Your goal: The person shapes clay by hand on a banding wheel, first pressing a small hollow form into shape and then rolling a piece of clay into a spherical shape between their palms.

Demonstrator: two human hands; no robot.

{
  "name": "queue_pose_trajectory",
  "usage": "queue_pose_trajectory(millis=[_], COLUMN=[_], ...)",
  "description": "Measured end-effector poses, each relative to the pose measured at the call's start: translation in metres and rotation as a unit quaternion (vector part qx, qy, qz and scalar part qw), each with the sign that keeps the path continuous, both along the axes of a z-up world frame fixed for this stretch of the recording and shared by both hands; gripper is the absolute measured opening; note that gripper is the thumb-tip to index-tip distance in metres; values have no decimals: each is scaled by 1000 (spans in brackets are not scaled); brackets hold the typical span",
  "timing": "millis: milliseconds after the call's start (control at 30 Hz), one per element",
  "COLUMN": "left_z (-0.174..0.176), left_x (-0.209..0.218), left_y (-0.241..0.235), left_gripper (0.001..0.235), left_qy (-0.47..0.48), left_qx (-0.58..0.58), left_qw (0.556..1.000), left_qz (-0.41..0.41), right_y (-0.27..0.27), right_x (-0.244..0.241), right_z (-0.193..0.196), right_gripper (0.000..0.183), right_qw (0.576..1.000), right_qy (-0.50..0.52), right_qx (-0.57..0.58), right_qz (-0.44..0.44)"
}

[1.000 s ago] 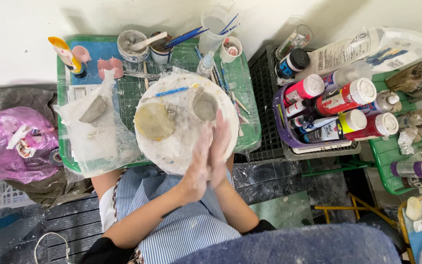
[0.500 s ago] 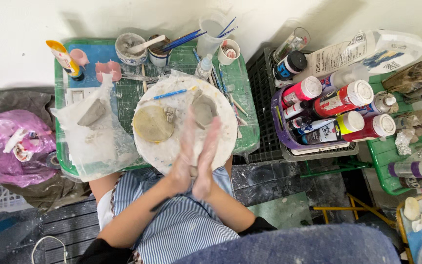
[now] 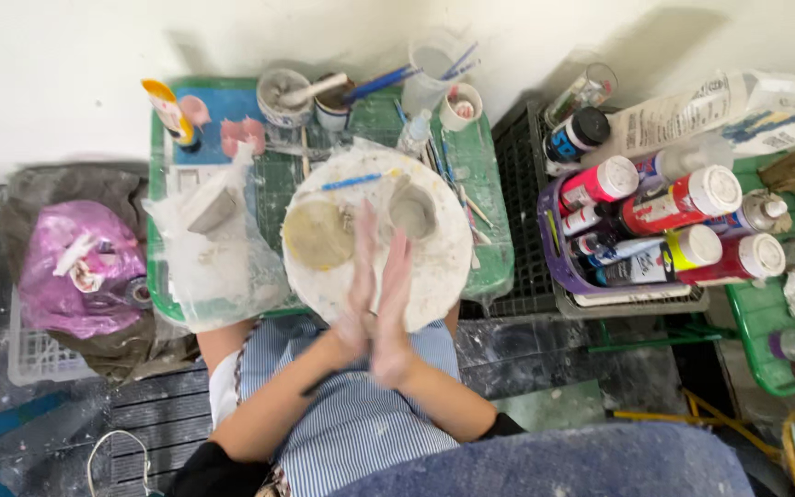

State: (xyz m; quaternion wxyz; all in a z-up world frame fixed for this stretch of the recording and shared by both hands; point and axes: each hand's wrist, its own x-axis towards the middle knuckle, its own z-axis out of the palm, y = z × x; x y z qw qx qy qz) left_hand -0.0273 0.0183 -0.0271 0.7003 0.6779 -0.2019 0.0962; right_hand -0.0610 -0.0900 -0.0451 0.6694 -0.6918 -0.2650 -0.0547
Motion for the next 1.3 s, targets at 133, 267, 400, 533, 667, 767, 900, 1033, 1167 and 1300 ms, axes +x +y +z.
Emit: queue_pose_trajectory(millis=[133,267,400,533,667,767,900,1033,1167,1300], left_z=[9,4,-11,-15,-11,-12,-7,6,11,3], left_x=[-32,-28,-9,-5,-20,-26,-29,-26,-26,-32], left_y=[-14,-12,-11,-17,3,7,12,18,7,-2], left_gripper=[87,91,93,81,54,33,28,24,28,43], left_qy=[73,-18,53,128,69,38,112,178,15,-24], left_qx=[-56,-84,-216,-318,53,235,212,163,275,222], left_qw=[995,996,975,939,996,971,967,961,961,975], left_qz=[-34,-22,8,20,23,-13,-90,-139,-33,16], right_y=[-17,-1,3,1,-22,-42,-38,-34,-52,-70], right_x=[31,27,21,28,36,43,40,34,38,36], right_z=[-14,14,19,-7,-16,-8,12,51,32,-2], right_gripper=[99,103,111,71,70,72,72,67,68,68], right_qw=[999,996,994,991,891,846,828,754,739,783], right_qy=[26,-48,0,-28,150,174,193,403,374,240], right_qx=[-20,-55,72,118,428,498,520,505,561,556], right_qz=[37,-48,87,-61,13,79,84,-118,8,145])
